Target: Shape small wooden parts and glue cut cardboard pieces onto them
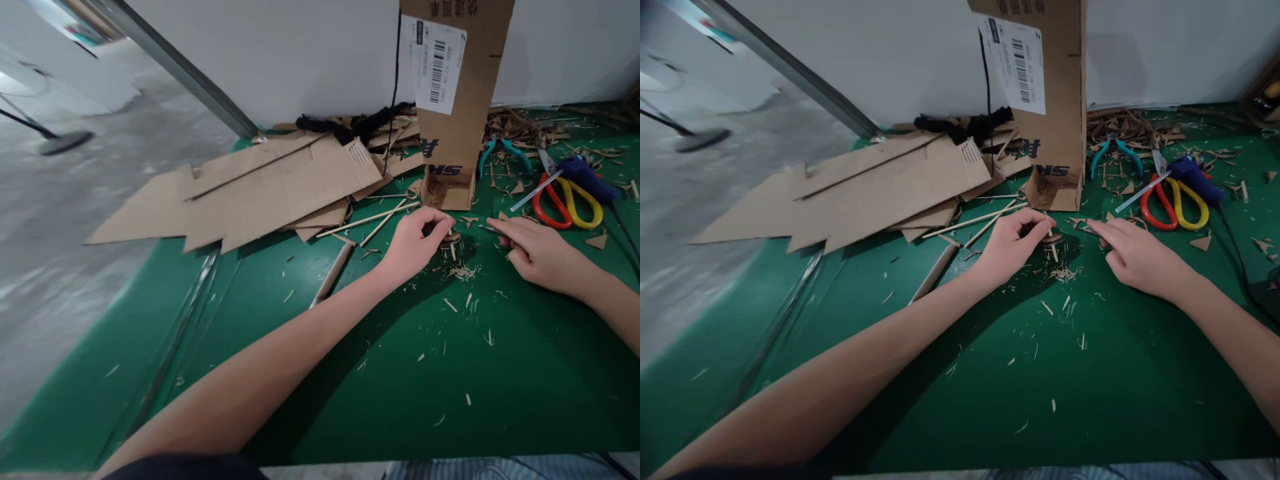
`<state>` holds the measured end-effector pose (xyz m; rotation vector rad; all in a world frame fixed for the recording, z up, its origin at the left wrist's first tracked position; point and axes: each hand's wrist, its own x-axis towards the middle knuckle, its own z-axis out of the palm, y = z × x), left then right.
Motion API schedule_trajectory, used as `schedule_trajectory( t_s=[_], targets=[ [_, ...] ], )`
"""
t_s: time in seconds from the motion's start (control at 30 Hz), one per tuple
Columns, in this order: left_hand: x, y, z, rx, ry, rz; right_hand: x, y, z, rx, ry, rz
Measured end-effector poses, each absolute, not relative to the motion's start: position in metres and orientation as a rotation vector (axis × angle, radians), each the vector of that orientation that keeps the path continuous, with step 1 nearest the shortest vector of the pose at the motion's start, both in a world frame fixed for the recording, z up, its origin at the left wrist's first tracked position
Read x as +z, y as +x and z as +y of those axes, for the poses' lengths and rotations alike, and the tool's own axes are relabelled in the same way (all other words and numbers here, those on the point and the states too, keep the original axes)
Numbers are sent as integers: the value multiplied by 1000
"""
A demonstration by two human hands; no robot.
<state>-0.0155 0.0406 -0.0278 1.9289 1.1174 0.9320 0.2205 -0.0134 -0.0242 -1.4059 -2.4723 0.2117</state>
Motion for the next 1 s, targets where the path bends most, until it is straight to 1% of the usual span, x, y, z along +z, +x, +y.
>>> schedule_trajectory(
  t_s=[0.23,0.53,0.67,0.8,1.0],
  targets=[
    [-28,-16,41,916,1949,1120,-18,223,-8,363,-1448,-2307],
    [-28,-15,41,912,1933,1097,-17,225,-3,441,-1503,-2205],
    [-29,-15,41,918,1931,1094,-9,232,-5,614,-1488,-2221],
    [-28,-16,41,909,1941,1102,-5,236,-6,782,-1356,-2155],
    [-24,-15,39,881,1945,1113,-21,233,0,959,-1296,-1920]
  ],
)
